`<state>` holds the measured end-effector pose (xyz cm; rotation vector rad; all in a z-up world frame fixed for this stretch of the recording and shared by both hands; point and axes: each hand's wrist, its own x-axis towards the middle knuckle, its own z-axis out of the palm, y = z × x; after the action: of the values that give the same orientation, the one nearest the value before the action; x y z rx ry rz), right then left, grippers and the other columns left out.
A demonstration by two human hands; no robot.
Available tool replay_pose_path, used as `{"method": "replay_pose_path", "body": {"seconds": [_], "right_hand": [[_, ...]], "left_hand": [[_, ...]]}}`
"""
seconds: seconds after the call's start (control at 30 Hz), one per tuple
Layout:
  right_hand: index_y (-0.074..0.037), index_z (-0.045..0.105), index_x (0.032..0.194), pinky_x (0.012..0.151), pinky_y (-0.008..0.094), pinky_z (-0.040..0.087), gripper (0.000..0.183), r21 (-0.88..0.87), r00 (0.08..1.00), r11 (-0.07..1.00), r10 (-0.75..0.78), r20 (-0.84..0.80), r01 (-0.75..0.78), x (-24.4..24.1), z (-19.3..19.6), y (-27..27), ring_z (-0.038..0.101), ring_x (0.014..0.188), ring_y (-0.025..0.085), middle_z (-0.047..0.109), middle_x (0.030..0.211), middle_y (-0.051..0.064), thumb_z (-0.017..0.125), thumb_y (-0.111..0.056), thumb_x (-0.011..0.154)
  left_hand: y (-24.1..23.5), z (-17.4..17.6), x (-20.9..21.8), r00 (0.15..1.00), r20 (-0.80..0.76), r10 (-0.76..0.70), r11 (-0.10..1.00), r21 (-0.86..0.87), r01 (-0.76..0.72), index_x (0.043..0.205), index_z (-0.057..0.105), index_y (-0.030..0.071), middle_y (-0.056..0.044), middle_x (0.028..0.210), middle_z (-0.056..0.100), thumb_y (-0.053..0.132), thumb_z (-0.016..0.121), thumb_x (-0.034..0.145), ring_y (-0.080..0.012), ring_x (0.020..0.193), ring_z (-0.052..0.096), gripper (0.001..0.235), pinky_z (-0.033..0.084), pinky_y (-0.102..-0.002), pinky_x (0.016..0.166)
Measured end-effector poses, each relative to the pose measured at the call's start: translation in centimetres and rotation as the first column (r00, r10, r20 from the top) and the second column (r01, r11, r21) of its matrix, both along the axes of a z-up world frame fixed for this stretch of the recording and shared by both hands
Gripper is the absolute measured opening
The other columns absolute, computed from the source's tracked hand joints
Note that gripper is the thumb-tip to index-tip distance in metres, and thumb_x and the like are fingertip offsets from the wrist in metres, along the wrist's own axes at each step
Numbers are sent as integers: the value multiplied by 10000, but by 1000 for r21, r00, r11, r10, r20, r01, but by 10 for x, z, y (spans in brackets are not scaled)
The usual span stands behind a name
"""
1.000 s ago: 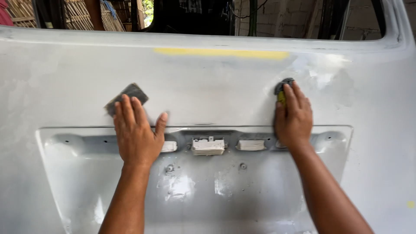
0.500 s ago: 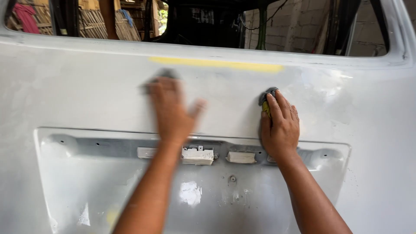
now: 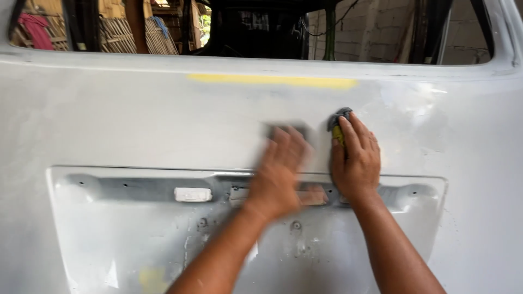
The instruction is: The person sands the surface of a white car door using a sanding block and a cloth. They repeatedly wipe the sanded area and dip the cloth into a bucket of water to clean it before continuing to sand different sections of the door.
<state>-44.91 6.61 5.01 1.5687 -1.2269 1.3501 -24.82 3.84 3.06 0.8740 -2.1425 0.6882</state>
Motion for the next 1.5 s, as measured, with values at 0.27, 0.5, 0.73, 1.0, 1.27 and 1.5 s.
{"method": "replay_pose_path", "body": {"seconds": [0.27,0.5,0.73,1.0,1.27,1.5], "right_hand": [[-66,531,1532,1189,530,385,484,35,998,997,-64,-29,65,7,-2,-11,489,1421,413,481,1591,221,586,-194,1068],[-129,495,1561,1228,538,336,508,89,987,995,-25,-158,39,127,25,-55,445,1476,411,434,1634,209,574,-295,1087],[-123,418,1608,1181,529,340,609,157,996,985,-62,-57,70,191,33,-70,428,1458,409,405,1627,216,578,-303,1049],[-132,519,1503,1218,505,310,463,219,977,974,99,-188,-57,368,90,-137,418,1469,354,418,1622,153,579,-135,1043],[-182,561,1468,1244,494,236,405,377,813,919,305,-496,-115,388,64,-112,415,1478,249,453,1598,49,550,-170,1063],[-160,532,1475,1231,496,259,437,374,918,923,223,-327,-91,409,125,-166,431,1437,253,447,1594,55,558,-203,1041]], "left_hand": [[-42,-8,203,933,-274,233,971,14,-238,1632,310,117,-232,1706,207,737,473,942,-426,1574,180,942,174,-544,1261],[1,-30,149,988,-116,-101,995,-2,102,1575,322,92,-256,1647,208,802,484,835,-456,1521,184,1038,163,-581,1214],[-56,-22,322,941,-243,237,971,17,-240,1634,323,108,-249,1699,202,719,413,985,-451,1561,191,896,192,-586,1248],[-45,-12,342,907,-373,193,979,18,-201,1508,447,-7,-329,1586,329,677,480,973,-499,1492,285,869,252,-608,1193],[-51,-22,352,903,-370,219,972,2,-235,1500,443,-21,-330,1610,301,563,501,1000,-484,1525,243,772,248,-608,1212],[-53,-24,354,919,-328,219,974,14,-227,1502,389,-62,-347,1585,275,574,496,993,-505,1503,213,821,224,-627,1189]]}}
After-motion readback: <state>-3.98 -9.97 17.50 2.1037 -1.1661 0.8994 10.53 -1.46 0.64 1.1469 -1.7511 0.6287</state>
